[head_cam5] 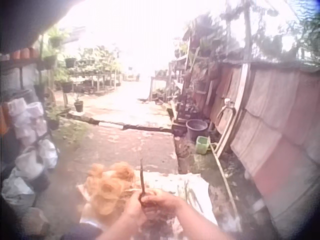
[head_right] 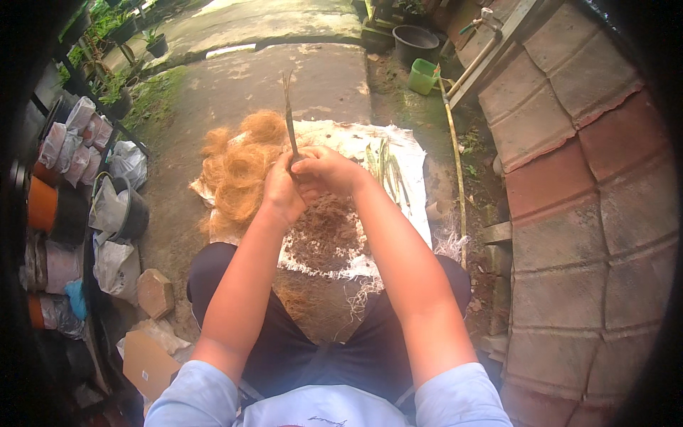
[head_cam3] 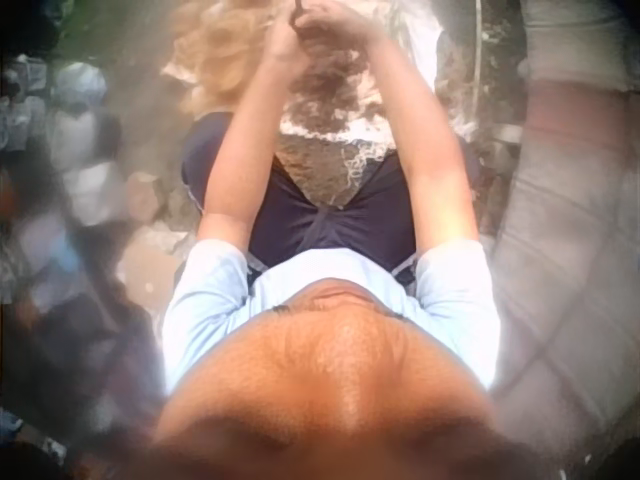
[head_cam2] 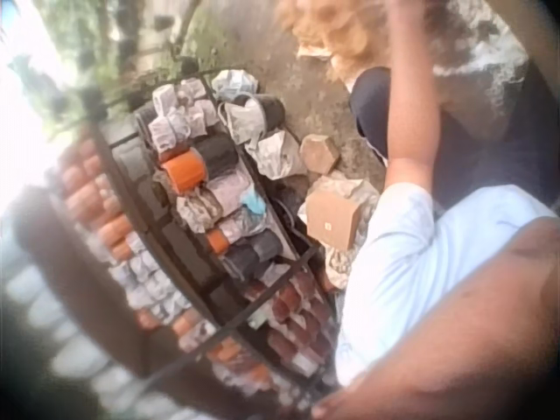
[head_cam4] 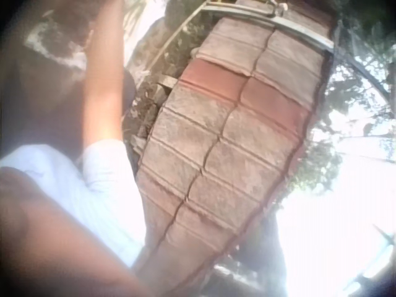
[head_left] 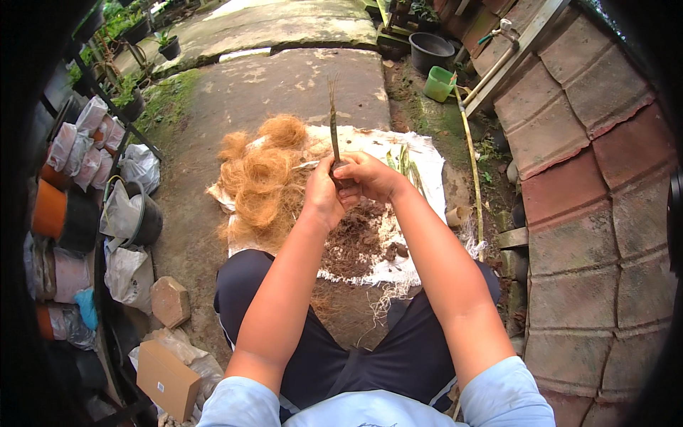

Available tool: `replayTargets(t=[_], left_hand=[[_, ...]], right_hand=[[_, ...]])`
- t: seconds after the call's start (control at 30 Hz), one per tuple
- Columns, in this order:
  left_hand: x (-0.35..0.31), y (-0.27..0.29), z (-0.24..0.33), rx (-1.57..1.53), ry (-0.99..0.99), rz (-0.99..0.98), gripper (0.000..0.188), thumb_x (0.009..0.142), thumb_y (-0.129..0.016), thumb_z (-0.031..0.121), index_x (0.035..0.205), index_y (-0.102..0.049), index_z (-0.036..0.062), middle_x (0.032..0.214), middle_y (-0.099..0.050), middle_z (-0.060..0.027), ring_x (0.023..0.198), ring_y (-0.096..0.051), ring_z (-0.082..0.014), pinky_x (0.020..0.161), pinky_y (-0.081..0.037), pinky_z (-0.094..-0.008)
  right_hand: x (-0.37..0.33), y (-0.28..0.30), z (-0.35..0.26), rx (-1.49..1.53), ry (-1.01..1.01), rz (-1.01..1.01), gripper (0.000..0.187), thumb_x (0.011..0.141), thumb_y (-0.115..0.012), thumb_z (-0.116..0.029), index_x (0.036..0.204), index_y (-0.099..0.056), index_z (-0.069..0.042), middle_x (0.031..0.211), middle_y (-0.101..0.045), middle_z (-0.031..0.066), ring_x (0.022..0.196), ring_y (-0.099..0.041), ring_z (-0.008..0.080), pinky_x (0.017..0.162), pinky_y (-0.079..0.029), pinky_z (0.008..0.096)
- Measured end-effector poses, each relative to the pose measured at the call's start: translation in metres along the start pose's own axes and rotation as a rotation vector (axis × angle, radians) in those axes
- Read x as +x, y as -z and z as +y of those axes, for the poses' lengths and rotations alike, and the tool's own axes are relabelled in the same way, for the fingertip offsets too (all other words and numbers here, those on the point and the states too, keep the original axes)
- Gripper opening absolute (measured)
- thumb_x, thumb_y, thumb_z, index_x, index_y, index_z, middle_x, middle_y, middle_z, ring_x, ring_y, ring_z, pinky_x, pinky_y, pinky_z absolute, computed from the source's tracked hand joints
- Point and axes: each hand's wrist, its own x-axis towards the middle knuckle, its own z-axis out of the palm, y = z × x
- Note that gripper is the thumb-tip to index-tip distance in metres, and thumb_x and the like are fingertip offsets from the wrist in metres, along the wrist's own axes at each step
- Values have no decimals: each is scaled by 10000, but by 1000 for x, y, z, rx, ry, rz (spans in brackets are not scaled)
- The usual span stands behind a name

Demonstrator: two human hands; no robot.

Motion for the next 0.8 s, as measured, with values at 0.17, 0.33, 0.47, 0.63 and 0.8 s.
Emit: replayTargets(t=[0.17,0.33,0.47,0.63,0.8], left_hand=[[6,25,8,32,0,-142,379,1137,-318,335,1072,-626,124,883,-618,-24,652,-479,-111,531,-398,-283],[2,29,15,46,-31,-40,367,1140,-311,341,1074,-596,119,868,-606,-27,605,-436,-103,504,-370,-271],[-1,28,19,22,-12,26,368,1147,-333,381,1019,-571,132,799,-570,-24,533,-393,-94,467,-332,-264],[-5,25,16,29,11,40,350,1155,-340,408,1069,-550,141,769,-549,-26,503,-372,-87,452,-312,-255],[-1,33,13,81,7,39,333,1153,-308,334,1191,-584,151,845,-572,-22,540,-387,-95,464,-343,-260]], right_hand=[[16,1,-16,-58,-89,-89,351,907,-799,-180,1181,-640,-31,1112,-706,82,1022,-721,180,913,-616,374],[32,-7,-11,-33,-99,-121,455,893,-824,-214,1255,-617,-32,1151,-704,99,1042,-726,207,952,-613,388],[49,1,0,-77,-129,-160,529,880,-839,-234,1304,-593,-36,1171,-700,102,1075,-717,211,980,-602,396],[75,25,9,-112,-154,-310,518,869,-835,-179,1313,-610,-36,1201,-695,90,1106,-698,201,981,-607,419],[75,28,15,-67,-174,-319,555,862,-825,-136,1358,-602,-22,1223,-689,103,1117,-698,206,991,-609,420]])
